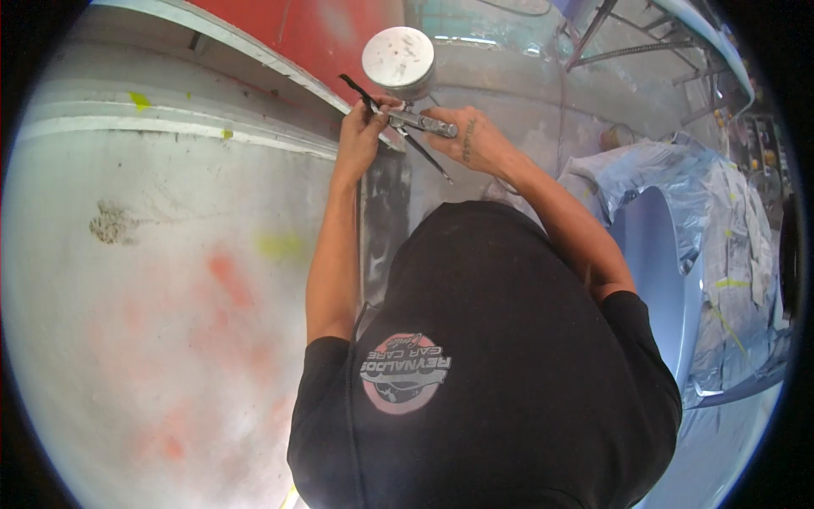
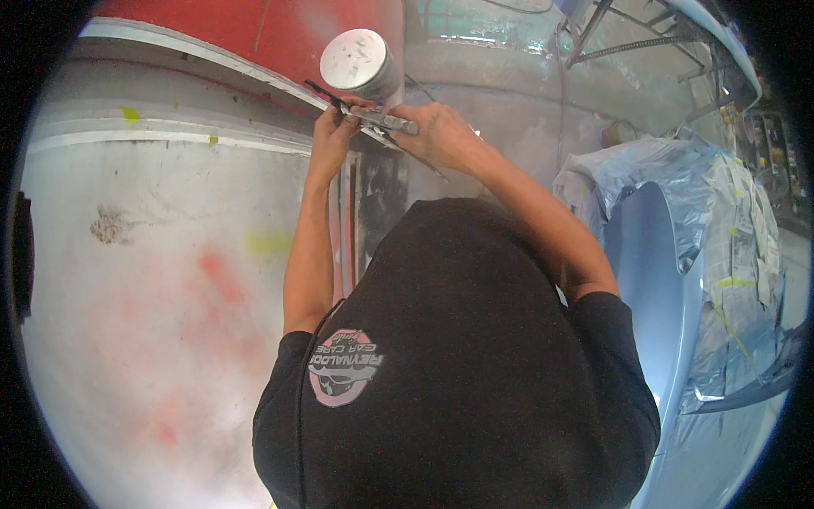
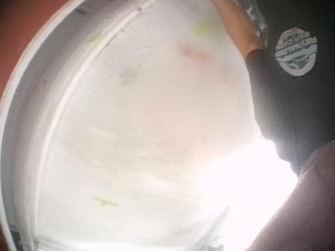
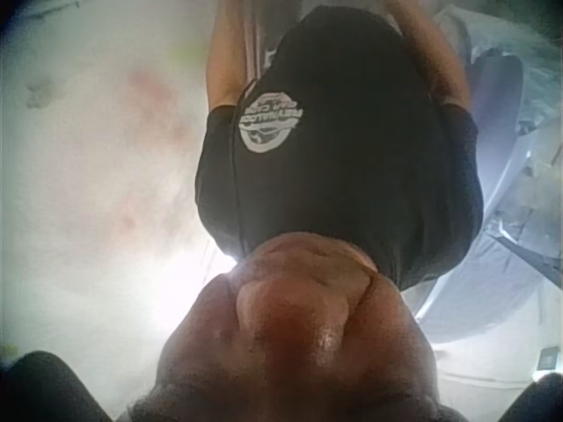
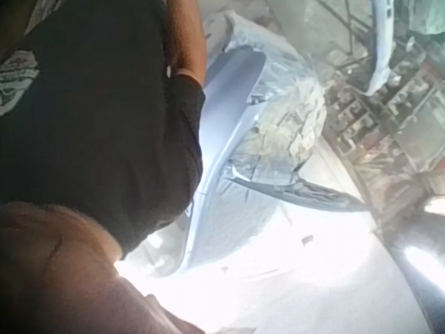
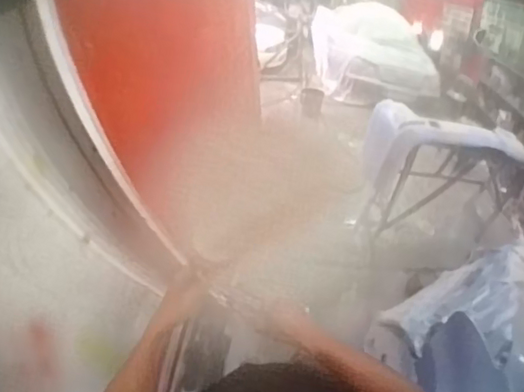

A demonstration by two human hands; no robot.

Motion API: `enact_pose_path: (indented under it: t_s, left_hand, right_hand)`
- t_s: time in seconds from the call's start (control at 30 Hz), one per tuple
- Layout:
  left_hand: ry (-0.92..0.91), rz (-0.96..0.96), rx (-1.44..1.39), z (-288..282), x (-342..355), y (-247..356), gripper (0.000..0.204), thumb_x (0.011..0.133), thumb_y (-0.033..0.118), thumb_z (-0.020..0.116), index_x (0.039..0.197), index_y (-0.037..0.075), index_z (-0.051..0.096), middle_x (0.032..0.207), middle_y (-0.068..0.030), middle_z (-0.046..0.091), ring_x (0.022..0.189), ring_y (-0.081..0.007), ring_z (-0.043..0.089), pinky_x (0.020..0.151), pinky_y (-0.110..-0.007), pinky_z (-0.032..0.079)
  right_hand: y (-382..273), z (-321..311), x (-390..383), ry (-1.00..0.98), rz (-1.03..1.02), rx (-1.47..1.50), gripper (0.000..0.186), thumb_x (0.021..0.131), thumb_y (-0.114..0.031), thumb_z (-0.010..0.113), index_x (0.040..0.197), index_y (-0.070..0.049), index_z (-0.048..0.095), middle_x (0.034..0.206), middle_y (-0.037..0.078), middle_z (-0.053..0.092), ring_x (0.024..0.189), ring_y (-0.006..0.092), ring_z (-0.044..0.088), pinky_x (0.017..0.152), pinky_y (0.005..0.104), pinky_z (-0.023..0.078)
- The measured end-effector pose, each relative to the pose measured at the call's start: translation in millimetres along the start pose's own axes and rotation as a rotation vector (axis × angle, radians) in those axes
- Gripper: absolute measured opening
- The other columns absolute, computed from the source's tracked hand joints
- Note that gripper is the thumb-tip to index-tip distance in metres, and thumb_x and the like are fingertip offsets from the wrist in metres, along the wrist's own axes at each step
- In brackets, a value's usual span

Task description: The person paints a long thin trim piece using a spray gun. They hold the piece by hand and move the spray gun along its length, turning the piece over to coat both sides.

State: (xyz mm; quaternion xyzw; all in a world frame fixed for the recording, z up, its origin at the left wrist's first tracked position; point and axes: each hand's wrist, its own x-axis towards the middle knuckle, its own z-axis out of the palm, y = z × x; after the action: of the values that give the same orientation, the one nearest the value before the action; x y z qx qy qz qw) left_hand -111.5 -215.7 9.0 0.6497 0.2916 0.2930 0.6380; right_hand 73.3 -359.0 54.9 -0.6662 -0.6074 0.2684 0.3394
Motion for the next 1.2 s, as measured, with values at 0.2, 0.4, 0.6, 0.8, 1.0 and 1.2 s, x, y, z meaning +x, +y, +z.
enact_pose_path:
  t_s: [0.2, 0.4, 0.6, 0.8, 1.0, 1.2]
  left_hand:
    - [0.060, 0.044, -0.007, 1.4, 7.6, 7.9, 0.018, 0.104, 0.012, 0.057, 0.114, -0.002, 0.059, 0.103, -0.0102, 0.069, 0.098, -0.0186, 0.068, 0.086, -0.033, 0.053]
    - [0.122, 0.093, 0.124, 5.2, 10.8, 38.1, 0.015, 0.105, 0.014, 0.055, 0.108, -0.001, 0.057, 0.097, -0.0088, 0.069, 0.092, -0.0173, 0.068, 0.083, -0.031, 0.053]
    - [0.163, 0.165, 0.092, 1.2, 21.1, 53.2, 0.015, 0.106, 0.016, 0.053, 0.102, 0.002, 0.056, 0.085, -0.0060, 0.067, 0.082, -0.0141, 0.064, 0.073, -0.029, 0.050]
    - [0.202, 0.211, 0.135, 1.9, 38.4, 71.2, 0.023, 0.105, 0.024, 0.056, 0.106, 0.001, 0.061, 0.095, -0.0041, 0.068, 0.087, -0.0116, 0.062, 0.074, -0.029, 0.050]
    - [0.205, 0.265, 0.201, 3.3, 54.3, 85.9, 0.026, 0.105, 0.026, 0.057, 0.102, 0.001, 0.062, 0.093, -0.0053, 0.069, 0.081, -0.0130, 0.063, 0.073, -0.030, 0.051]
    - [0.145, 0.284, 0.269, 0.9, 74.4, 100.4, 0.028, 0.105, 0.028, 0.056, 0.100, 0.001, 0.062, 0.090, -0.0051, 0.068, 0.080, -0.0145, 0.065, 0.074, -0.032, 0.052]
  right_hand:
    - [5.2, 4.4, -4.4, -0.012, 0.003, -0.017, 0.035, 0.088, -0.021, 0.067, 0.120, -0.005, 0.067, 0.088, 0.026, 0.067, 0.080, 0.0430, 0.065, 0.075, 0.0458, 0.051]
    - [14.9, 6.5, -6.3, -0.015, 0.022, -0.025, 0.033, 0.089, -0.023, 0.066, 0.116, -0.003, 0.066, 0.083, 0.025, 0.065, 0.077, 0.0431, 0.064, 0.072, 0.0462, 0.050]
    - [17.7, 4.6, -8.3, -0.029, 0.022, -0.019, 0.033, 0.090, -0.023, 0.066, 0.115, -0.003, 0.066, 0.081, 0.025, 0.065, 0.074, 0.0422, 0.063, 0.071, 0.0459, 0.050]
    - [21.9, 8.7, -5.7, -0.014, 0.012, -0.030, 0.037, 0.091, -0.022, 0.066, 0.122, -0.001, 0.065, 0.080, 0.025, 0.066, 0.070, 0.0388, 0.063, 0.070, 0.0434, 0.050]
    - [21.9, 5.7, -2.1, 0.002, 0.047, -0.002, 0.038, 0.091, -0.023, 0.066, 0.123, -0.001, 0.065, 0.079, 0.023, 0.066, 0.069, 0.0359, 0.064, 0.069, 0.0422, 0.051]
    - [27.6, -2.4, 0.0, -0.009, 0.026, -0.101, 0.039, 0.091, -0.026, 0.067, 0.122, -0.001, 0.065, 0.085, 0.024, 0.068, 0.078, 0.0394, 0.068, 0.073, 0.0436, 0.051]
